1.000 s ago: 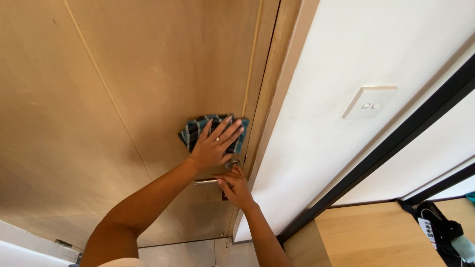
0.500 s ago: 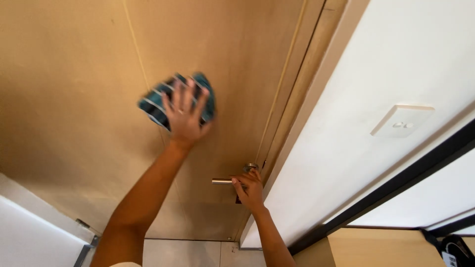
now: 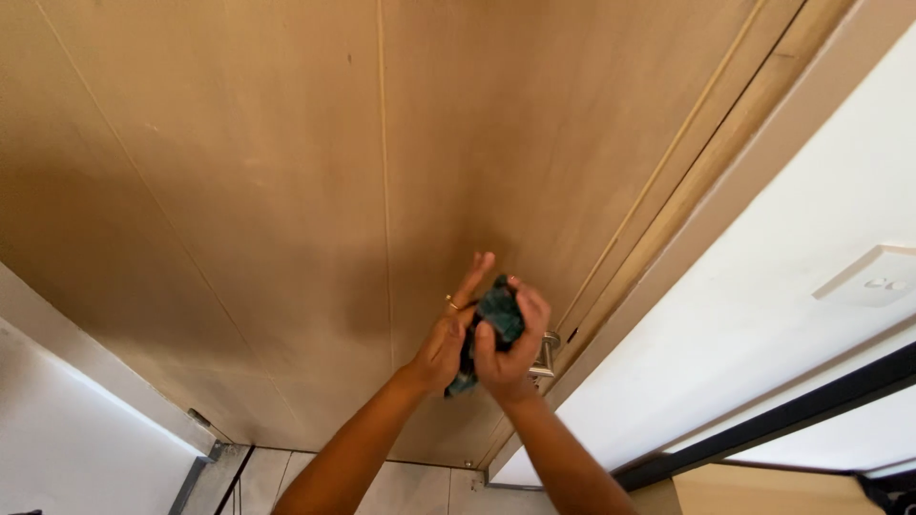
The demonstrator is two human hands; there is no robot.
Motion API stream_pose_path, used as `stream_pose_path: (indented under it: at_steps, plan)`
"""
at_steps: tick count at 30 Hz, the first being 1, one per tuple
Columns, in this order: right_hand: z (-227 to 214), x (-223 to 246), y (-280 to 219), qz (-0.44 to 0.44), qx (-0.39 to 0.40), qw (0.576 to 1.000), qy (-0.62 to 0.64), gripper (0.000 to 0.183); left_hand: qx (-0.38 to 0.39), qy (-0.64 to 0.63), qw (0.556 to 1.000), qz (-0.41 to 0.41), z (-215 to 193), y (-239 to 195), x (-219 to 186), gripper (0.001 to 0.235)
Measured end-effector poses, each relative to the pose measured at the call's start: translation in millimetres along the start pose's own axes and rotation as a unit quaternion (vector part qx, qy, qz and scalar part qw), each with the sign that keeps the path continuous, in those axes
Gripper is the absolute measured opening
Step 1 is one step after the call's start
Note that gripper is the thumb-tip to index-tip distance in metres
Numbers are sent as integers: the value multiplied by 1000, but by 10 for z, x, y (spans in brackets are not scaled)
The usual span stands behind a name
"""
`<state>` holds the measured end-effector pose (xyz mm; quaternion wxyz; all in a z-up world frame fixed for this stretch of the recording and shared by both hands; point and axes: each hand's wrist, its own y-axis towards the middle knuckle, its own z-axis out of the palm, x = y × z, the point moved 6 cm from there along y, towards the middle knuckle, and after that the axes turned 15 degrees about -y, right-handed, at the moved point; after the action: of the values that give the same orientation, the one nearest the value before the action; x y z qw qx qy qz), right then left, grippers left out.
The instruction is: Cleaning and wiping down wooden surfaces including a table, a door, and a cabinet.
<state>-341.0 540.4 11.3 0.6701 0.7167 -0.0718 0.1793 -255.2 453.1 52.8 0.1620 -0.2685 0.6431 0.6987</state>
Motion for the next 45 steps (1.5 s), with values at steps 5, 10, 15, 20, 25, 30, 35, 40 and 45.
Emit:
stream_pose_path:
  at_steps: [5, 10, 15, 20, 25, 30, 35, 40, 45]
  plan:
    - [-142, -15, 1392, -88, -153, 971, -161, 72, -150, 137, 979, -5, -746, -423, -97, 78]
    - [686, -231, 1285, -74, 5, 863, -500, 83, -288, 313, 904, 47, -1322, -911, -23, 70]
    - [1221, -357, -61, -364, 184, 733, -544, 72, -280, 486, 824, 79, -1741, -1290, 390, 56]
    - [223, -706, 949, -228, 49, 856, -462, 55, -260, 504, 824, 12, -2111, -1448, 941, 56]
    - [-321, -514, 1473, -71, -212, 892, -392, 48, -263, 564, 781, 55, -2191, -1550, 1312, 59]
    - [435, -979, -31, -82, 16, 858, -507, 81, -295, 582, 754, 73, -2204, -1585, 1364, 58]
    - [79, -1009, 191, -190, 60, 806, -557, 79, -284, 599, 745, 73, -2259, -1660, 1427, 59]
    - [191, -468, 1196, 50, -147, 835, -528, 69, -274, 604, 743, 92, -2288, -1713, 1439, 60]
    - [1615, -106, 1, -328, 212, 748, -536, 73, -281, 588, 755, 69, -2241, -1713, 1432, 57]
